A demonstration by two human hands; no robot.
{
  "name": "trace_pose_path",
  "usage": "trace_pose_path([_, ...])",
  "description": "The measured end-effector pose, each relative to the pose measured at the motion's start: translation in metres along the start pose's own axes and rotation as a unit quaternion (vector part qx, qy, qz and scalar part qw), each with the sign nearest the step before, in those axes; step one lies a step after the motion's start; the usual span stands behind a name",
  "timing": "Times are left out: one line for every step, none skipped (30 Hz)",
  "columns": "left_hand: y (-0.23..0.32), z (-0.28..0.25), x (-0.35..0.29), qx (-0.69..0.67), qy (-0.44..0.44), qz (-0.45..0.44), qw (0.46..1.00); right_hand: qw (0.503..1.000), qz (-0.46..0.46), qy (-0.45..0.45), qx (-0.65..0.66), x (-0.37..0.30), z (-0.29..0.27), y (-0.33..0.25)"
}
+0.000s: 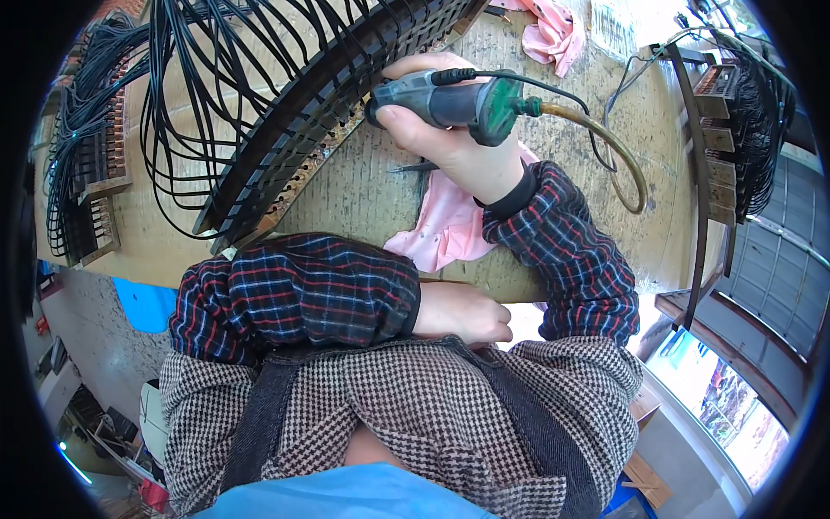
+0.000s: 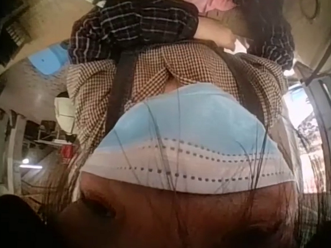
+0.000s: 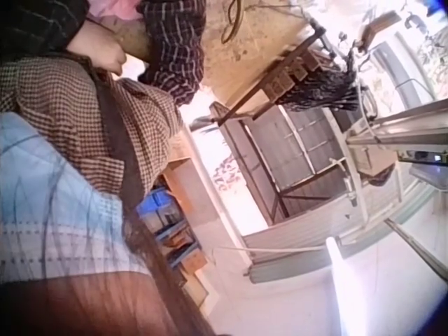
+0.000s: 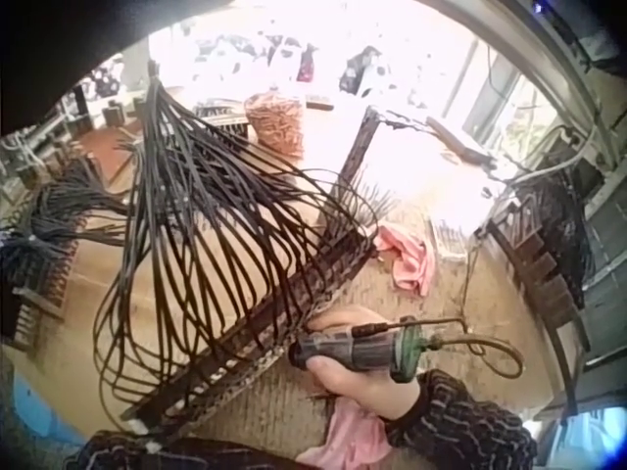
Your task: Assembling or repairing a large wiring harness on a terminal block using a rotary tool.
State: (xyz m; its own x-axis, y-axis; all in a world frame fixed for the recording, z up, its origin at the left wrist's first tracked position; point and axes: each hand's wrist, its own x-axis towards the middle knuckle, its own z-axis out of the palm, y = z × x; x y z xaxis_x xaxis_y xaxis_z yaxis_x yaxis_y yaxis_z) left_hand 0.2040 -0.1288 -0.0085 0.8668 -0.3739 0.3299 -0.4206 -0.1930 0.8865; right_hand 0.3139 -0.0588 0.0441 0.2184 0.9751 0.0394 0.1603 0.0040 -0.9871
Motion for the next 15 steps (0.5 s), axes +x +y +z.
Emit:
trace_pose_path([0.0002, -0.0006, 0.0003, 0.0, -0.002, -0.002, 1.0, 1.0, 0.0, 0.0, 0.001, -0.0001, -0.0001, -0.0007])
trace_pose_path([0.0006, -0.0014, 0.0006, 0.001, -0.005, -0.003, 1.0, 1.0, 0.02, -0.002, 0.019, 0.0001, -0.0004, -0.003])
trace_pose_path([0.0012, -0.0022, 0.0008, 0.001, -0.006, -0.003, 1.0, 0.999, 0.039, -0.005, 0.036, 0.0005, -0.0005, -0.0059])
trace_pose_path([0.0015, -0.0019, 0.0006, 0.003, -0.001, -0.001, 1.0, 0.997, 0.058, -0.008, 0.054, -0.0001, -0.0003, -0.0066])
trace_pose_path([0.0019, -0.0018, 0.0004, 0.004, 0.003, 0.001, 1.0, 0.997, 0.058, -0.008, 0.054, -0.0004, 0.0, -0.0052])
trace_pose_path([0.0021, -0.0016, 0.0002, 0.006, 0.008, 0.003, 1.0, 0.999, 0.037, -0.001, 0.039, -0.0003, 0.0002, -0.0026])
trace_pose_path([0.0019, -0.0012, 0.0001, 0.006, 0.007, 0.003, 1.0, 1.0, 0.016, 0.005, 0.023, 0.0001, 0.0003, -0.0001])
trace_pose_path([0.0015, -0.0005, -0.0002, 0.006, 0.007, 0.003, 1.0, 1.0, -0.005, 0.011, 0.007, 0.0003, 0.0005, 0.0009])
trace_pose_path([0.0013, 0.0002, -0.0003, 0.005, 0.007, 0.003, 1.0, 1.0, -0.005, 0.012, 0.007, -0.0001, 0.0005, 0.0011])
trace_pose_path([0.0012, 0.0007, -0.0005, 0.003, 0.007, 0.004, 1.0, 1.0, -0.005, 0.011, 0.005, -0.0004, 0.0006, 0.0011])
trace_pose_path([0.0012, 0.0011, -0.0006, 0.003, 0.007, 0.004, 1.0, 1.0, -0.006, 0.01, 0.002, -0.0006, 0.0006, 0.0011])
trace_pose_path([0.0012, 0.0015, -0.0007, 0.006, 0.008, 0.005, 1.0, 1.0, -0.006, 0.01, -0.001, -0.0008, 0.0006, 0.001])
trace_pose_path([0.0013, 0.0017, -0.0009, 0.008, 0.009, 0.005, 1.0, 1.0, -0.006, 0.01, -0.001, -0.0009, 0.0005, 0.0005])
trace_pose_path([0.0016, 0.0016, -0.0009, 0.011, 0.01, 0.005, 1.0, 1.0, -0.002, 0.011, 0.0, -0.0009, 0.0003, -0.0008])
trace_pose_path([0.0017, 0.0015, -0.0009, 0.011, 0.01, 0.005, 1.0, 1.0, 0.002, 0.012, 0.002, -0.001, 0.0001, -0.002])
